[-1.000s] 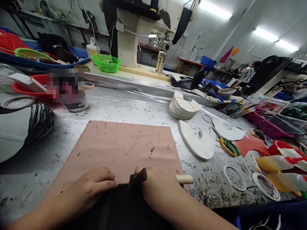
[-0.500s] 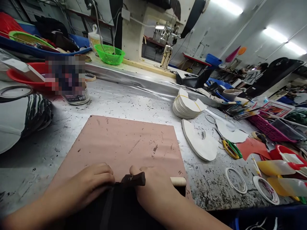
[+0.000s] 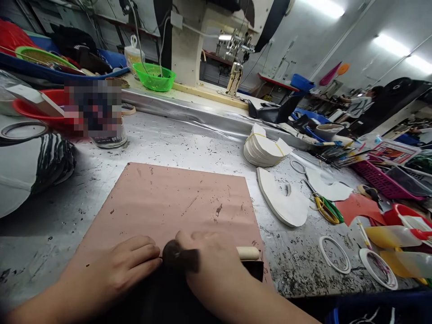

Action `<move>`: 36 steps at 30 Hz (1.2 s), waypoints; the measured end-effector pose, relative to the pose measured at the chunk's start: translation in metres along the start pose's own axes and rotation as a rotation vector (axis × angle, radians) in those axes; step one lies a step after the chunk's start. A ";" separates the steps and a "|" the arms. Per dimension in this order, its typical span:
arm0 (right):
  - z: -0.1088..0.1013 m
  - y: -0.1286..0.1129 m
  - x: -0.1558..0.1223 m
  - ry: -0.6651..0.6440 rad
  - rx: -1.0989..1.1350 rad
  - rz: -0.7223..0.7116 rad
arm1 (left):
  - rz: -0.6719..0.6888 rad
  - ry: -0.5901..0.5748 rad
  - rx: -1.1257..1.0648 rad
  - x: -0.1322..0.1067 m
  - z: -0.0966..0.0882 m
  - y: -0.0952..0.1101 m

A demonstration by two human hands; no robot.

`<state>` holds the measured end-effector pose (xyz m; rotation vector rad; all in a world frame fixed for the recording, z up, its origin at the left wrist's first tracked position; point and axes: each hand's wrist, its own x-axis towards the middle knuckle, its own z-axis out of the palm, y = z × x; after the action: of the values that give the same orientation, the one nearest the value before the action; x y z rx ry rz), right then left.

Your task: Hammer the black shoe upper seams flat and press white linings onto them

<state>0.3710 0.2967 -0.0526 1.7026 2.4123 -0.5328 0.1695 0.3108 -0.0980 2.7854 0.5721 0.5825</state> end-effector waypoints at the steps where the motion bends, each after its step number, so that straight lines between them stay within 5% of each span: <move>1: -0.001 -0.002 0.000 -0.016 -0.022 -0.030 | -0.002 0.015 -0.005 0.000 0.000 0.000; 6: -0.012 -0.011 0.001 -0.116 -0.087 -0.061 | -0.042 0.027 -0.081 -0.004 0.005 -0.002; 12: -0.015 -0.016 0.006 -0.185 -0.122 -0.049 | -0.349 -0.035 -0.283 -0.016 0.005 -0.011; 19: -0.020 -0.015 0.006 -0.074 -0.090 0.039 | -0.081 0.055 -0.034 -0.024 0.006 -0.004; 23: -0.017 -0.019 0.009 -0.109 -0.078 -0.045 | -0.027 0.032 0.013 -0.024 0.005 0.001; 27: -0.021 -0.026 0.010 -0.105 -0.136 -0.065 | -0.032 0.004 0.008 -0.024 0.001 0.000; 32: -0.019 -0.029 0.014 -0.147 -0.163 -0.121 | -0.209 -0.015 -0.183 -0.028 -0.005 -0.006; 36: -0.024 -0.029 0.015 -0.044 -0.081 -0.089 | -0.154 0.035 -0.160 -0.034 -0.002 -0.007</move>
<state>0.3410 0.3106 -0.0292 1.5424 2.4521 -0.4724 0.1374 0.3028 -0.1101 2.5593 0.7073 0.6154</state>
